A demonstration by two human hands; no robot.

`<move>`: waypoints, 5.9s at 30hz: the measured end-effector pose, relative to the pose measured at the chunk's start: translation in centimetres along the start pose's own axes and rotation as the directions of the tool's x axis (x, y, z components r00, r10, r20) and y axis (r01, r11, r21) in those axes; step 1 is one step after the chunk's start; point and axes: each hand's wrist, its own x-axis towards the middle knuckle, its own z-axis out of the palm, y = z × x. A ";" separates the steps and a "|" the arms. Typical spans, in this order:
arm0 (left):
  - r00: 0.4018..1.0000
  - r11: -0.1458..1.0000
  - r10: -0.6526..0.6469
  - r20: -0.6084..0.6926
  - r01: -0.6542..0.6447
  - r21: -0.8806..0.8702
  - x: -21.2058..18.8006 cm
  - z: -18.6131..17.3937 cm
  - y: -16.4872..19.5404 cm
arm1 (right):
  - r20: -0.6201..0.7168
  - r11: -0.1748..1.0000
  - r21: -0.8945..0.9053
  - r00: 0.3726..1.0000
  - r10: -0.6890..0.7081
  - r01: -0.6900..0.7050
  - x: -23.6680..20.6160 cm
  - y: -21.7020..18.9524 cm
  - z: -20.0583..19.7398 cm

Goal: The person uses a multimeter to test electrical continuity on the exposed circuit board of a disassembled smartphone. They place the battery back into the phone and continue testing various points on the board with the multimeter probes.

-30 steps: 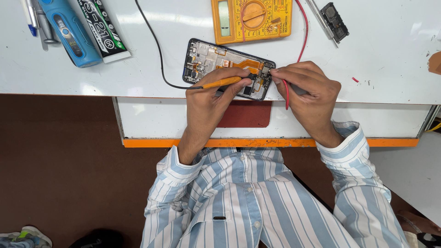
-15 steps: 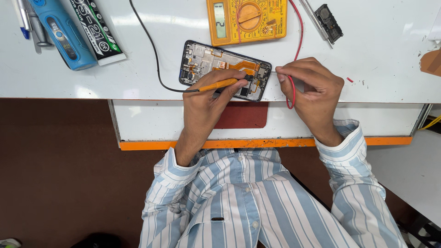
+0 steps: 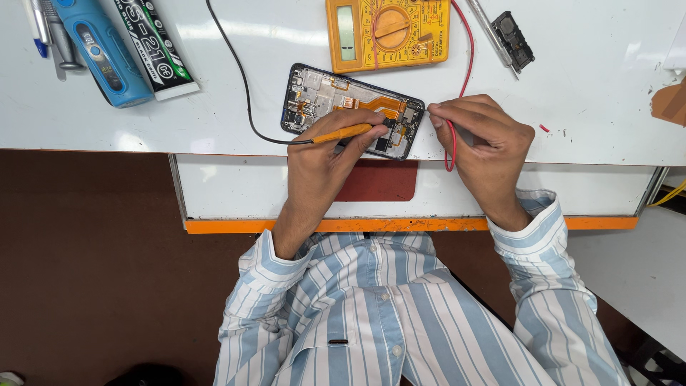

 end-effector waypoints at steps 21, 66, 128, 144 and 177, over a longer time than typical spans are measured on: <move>1.000 1.000 0.010 -0.003 -0.010 -0.011 -2.0 -2.7 -0.8 | -0.029 0.998 -0.049 0.999 0.025 -0.027 -1.9 -1.9 3.2; 1.000 0.999 0.002 0.009 -0.001 -0.033 -4.7 -2.3 -3.2 | -0.054 0.997 -0.073 0.998 0.021 -0.025 -4.5 -0.6 5.6; 0.999 1.000 0.028 -0.017 -0.028 -0.011 -3.9 -1.3 -0.3 | 0.013 0.994 -0.083 0.998 -0.068 0.069 -3.8 -1.2 2.2; 1.000 0.999 0.027 -0.013 -0.028 -0.029 -3.7 -0.7 -0.1 | 0.039 0.990 -0.113 0.996 -0.083 0.087 -3.7 -1.2 1.7; 1.000 0.999 0.011 -0.018 -0.012 -0.037 -4.6 0.2 -0.7 | 0.058 0.991 -0.107 0.995 -0.080 0.086 -4.6 -0.8 1.5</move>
